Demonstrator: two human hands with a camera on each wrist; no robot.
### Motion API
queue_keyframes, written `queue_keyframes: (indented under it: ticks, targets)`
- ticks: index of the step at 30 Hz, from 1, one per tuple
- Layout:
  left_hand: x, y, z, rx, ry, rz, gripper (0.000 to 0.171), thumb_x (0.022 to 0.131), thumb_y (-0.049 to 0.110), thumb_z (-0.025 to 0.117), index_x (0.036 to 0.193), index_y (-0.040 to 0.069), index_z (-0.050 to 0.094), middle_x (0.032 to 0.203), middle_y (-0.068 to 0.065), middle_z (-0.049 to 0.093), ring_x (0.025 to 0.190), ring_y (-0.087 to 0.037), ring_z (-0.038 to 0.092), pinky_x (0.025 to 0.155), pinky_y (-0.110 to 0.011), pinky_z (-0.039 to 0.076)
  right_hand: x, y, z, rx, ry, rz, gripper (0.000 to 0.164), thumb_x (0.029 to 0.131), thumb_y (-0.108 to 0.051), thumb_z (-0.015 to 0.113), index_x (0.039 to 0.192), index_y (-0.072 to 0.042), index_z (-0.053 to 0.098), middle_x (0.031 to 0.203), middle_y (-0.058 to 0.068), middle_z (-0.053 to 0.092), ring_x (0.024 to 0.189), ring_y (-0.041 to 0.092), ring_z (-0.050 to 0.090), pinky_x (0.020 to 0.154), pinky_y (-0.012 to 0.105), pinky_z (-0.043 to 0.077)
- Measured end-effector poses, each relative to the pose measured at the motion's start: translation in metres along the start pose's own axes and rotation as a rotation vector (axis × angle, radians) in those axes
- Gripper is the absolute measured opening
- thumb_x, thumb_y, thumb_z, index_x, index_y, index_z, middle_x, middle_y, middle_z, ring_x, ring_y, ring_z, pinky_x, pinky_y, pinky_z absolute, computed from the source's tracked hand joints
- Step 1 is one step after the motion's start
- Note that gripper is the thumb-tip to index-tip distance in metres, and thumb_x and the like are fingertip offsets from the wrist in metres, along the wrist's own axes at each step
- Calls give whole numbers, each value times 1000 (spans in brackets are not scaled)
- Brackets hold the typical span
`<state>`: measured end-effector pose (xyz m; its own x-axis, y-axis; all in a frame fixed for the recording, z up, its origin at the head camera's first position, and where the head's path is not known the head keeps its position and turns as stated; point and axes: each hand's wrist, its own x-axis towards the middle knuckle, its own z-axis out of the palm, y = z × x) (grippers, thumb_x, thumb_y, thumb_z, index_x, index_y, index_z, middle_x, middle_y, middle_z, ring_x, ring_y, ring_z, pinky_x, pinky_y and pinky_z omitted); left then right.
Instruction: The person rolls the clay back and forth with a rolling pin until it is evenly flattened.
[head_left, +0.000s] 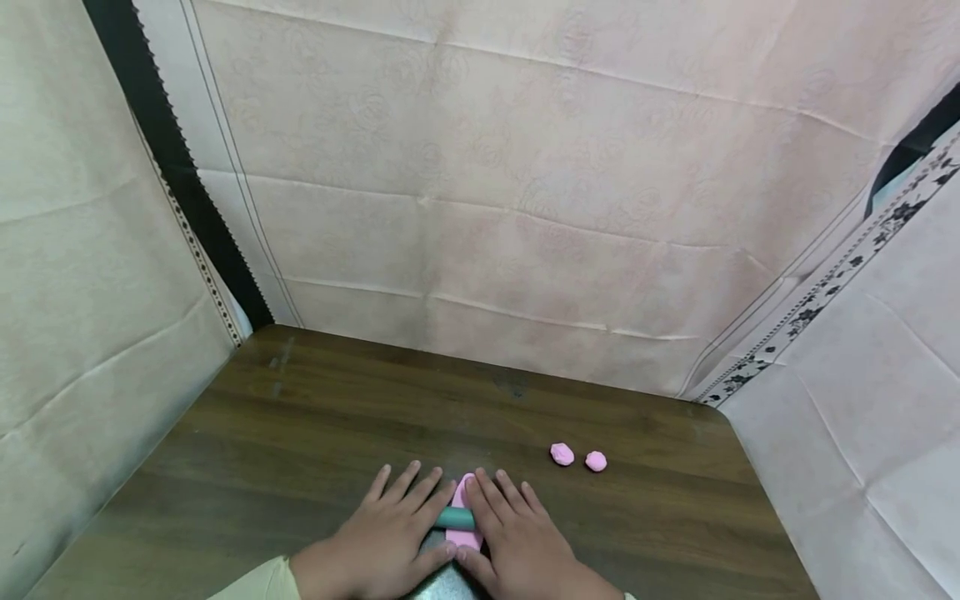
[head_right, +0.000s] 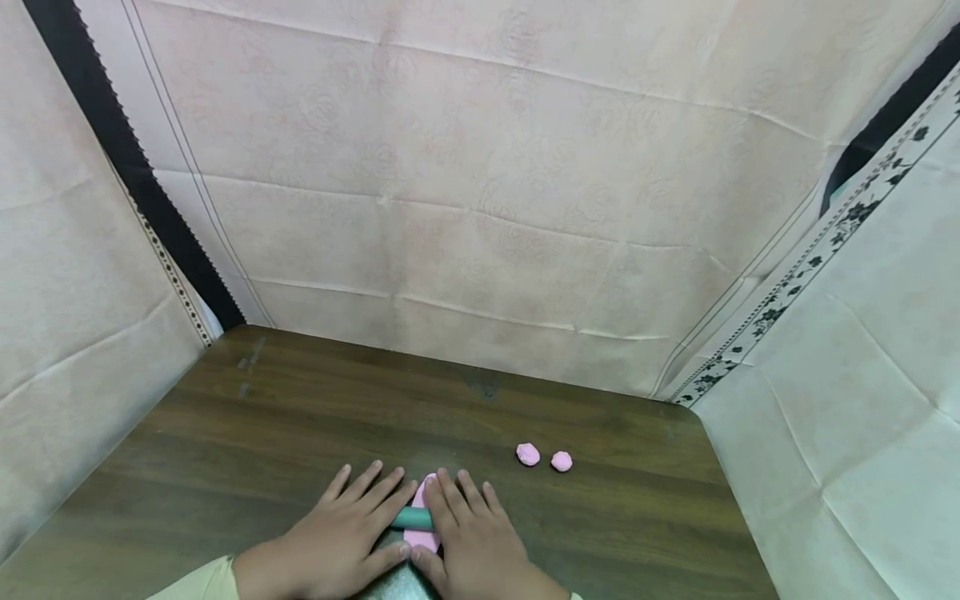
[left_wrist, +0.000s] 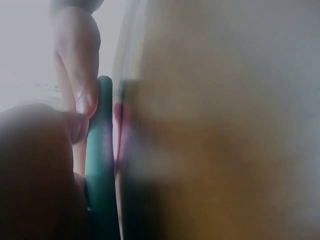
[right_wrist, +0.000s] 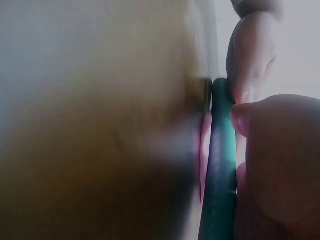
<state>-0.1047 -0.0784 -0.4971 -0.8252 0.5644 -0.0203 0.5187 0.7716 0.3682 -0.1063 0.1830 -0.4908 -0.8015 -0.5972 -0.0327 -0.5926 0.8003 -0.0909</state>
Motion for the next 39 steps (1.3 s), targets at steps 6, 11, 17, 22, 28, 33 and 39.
queue_keyframes:
  ticks: [6, 11, 17, 22, 28, 33, 39]
  targets:
    - [22, -5, -4, 19, -5, -90, 82, 115, 76, 27, 178, 25, 38, 187, -9, 27, 175, -46, 17, 133, -83, 9, 24, 13, -7, 74, -76, 38, 85, 116, -73, 17, 181, -20, 25, 189, 5, 20, 176, 37, 19, 137, 67, 26]
    - [41, -17, -7, 24, -5, -109, 75, 117, 70, 30, 177, 26, 39, 187, -10, 26, 176, -45, 15, 135, -81, 6, 43, 27, -6, 127, -113, 67, 84, 116, -73, 16, 181, -21, 26, 190, 5, 18, 177, 36, 16, 139, 65, 25]
    - [63, -34, -12, -3, -35, -123, 72, 119, 68, 29, 178, 28, 36, 188, -8, 24, 177, -42, 11, 136, -78, 4, 66, 43, -4, 157, -149, 68, 80, 118, -69, 14, 181, -21, 23, 190, 6, 15, 177, 36, 12, 140, 63, 22]
    - [82, -43, -17, 3, -46, -128, 71, 119, 66, 27, 179, 28, 35, 189, -8, 23, 177, -42, 10, 137, -76, 5, 83, 57, -4, 137, -160, 80, 84, 116, -74, 9, 182, -23, 20, 191, 5, 11, 178, 35, 9, 141, 60, 20]
    - [104, -53, -23, 22, -75, -130, 71, 119, 65, 29, 179, 28, 33, 190, -9, 19, 177, -42, 8, 138, -75, 4, 98, 66, -8, 81, -144, 113, 84, 116, -73, 14, 182, -22, 20, 191, 6, 11, 178, 36, 8, 141, 61, 22]
    - [118, -61, -28, 32, -78, -133, 70, 120, 63, 33, 180, 27, 32, 190, -10, 17, 177, -42, 6, 138, -75, 4, 110, 71, -11, 17, -147, 125, 79, 118, -69, 18, 182, -22, 18, 191, 6, 10, 178, 35, 7, 142, 57, 20]
    - [131, -70, -29, 33, -59, -149, 69, 119, 63, 34, 180, 28, 32, 190, -9, 16, 177, -42, 5, 138, -74, 6, 120, 76, -14, -41, -141, 148, 76, 120, -65, 22, 182, -21, 19, 191, 6, 11, 178, 36, 8, 142, 56, 20]
